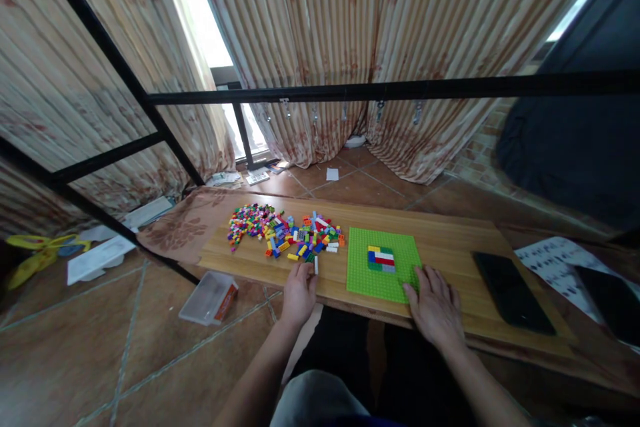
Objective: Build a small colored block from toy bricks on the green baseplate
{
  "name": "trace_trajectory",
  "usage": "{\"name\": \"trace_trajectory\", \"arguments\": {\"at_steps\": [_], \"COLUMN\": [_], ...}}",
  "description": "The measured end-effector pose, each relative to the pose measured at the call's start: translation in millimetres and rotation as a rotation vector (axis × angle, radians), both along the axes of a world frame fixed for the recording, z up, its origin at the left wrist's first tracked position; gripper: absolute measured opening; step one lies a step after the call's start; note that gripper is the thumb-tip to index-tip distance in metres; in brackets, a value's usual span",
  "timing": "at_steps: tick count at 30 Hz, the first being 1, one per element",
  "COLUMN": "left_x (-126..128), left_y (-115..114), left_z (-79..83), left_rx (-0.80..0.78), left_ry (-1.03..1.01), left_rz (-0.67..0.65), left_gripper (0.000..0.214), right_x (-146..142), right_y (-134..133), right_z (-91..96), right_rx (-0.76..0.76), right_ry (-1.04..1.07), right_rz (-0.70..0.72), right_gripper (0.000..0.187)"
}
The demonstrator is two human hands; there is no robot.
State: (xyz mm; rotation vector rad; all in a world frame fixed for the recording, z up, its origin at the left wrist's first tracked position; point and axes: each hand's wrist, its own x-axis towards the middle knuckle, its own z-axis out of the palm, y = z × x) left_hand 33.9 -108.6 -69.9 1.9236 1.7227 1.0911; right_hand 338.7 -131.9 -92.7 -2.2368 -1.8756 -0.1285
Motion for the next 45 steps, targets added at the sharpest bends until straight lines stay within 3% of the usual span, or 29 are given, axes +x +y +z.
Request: {"name": "trace_trajectory", "arguments": {"at_steps": [8, 17, 21, 25, 30, 36, 40, 45], "left_x": [-14.1, -46.9, -49.2, -42.4, -24.8, -4.4, -2.3, -6.4], "left_y": [-5.5, 9.2, 25.7, 44.6, 59.2, 54.0, 41.4, 35.0], "left_z": [1.4, -0.1, -2.8, -5.0, -5.2, 0.2, 2.8, -0.2], "left_rx": [0.057, 0.159, 0.107, 0.068, 0.054, 0.027, -0.040, -0.062], "left_ry": [-0.068, 0.214, 0.298, 0.326, 0.321, 0.285, 0.302, 0.368], "left_rz": [0.076, 0.395, 0.442, 0.478, 0.477, 0.444, 0.302, 0.148], "left_gripper": [0.021, 0.052, 0.061, 0.061, 0.059, 0.062, 0.086, 0.100], "right_x": [1.4, 9.7, -5.5, -57.6, -130.9, -165.2, -172.8, -183.3], "right_y": [-0.8, 0.8, 2.8, 23.6, 82.5, 148.2, 164.8, 161.9], "right_z": [-0.8, -12.3, 2.2, 32.6, 48.4, 28.1, 21.1, 20.6], "right_rx": [0.010, 0.049, 0.198, 0.214, 0.120, 0.077, 0.062, 0.105], "right_ry": [-0.011, 0.058, 0.129, 0.278, 0.437, 0.482, 0.488, 0.580], "right_rz": [0.021, 0.032, 0.080, 0.309, 0.508, 0.449, 0.427, 0.479], "right_gripper": [0.070, 0.070, 0.069, 0.060, 0.055, 0.054, 0.053, 0.047]}}
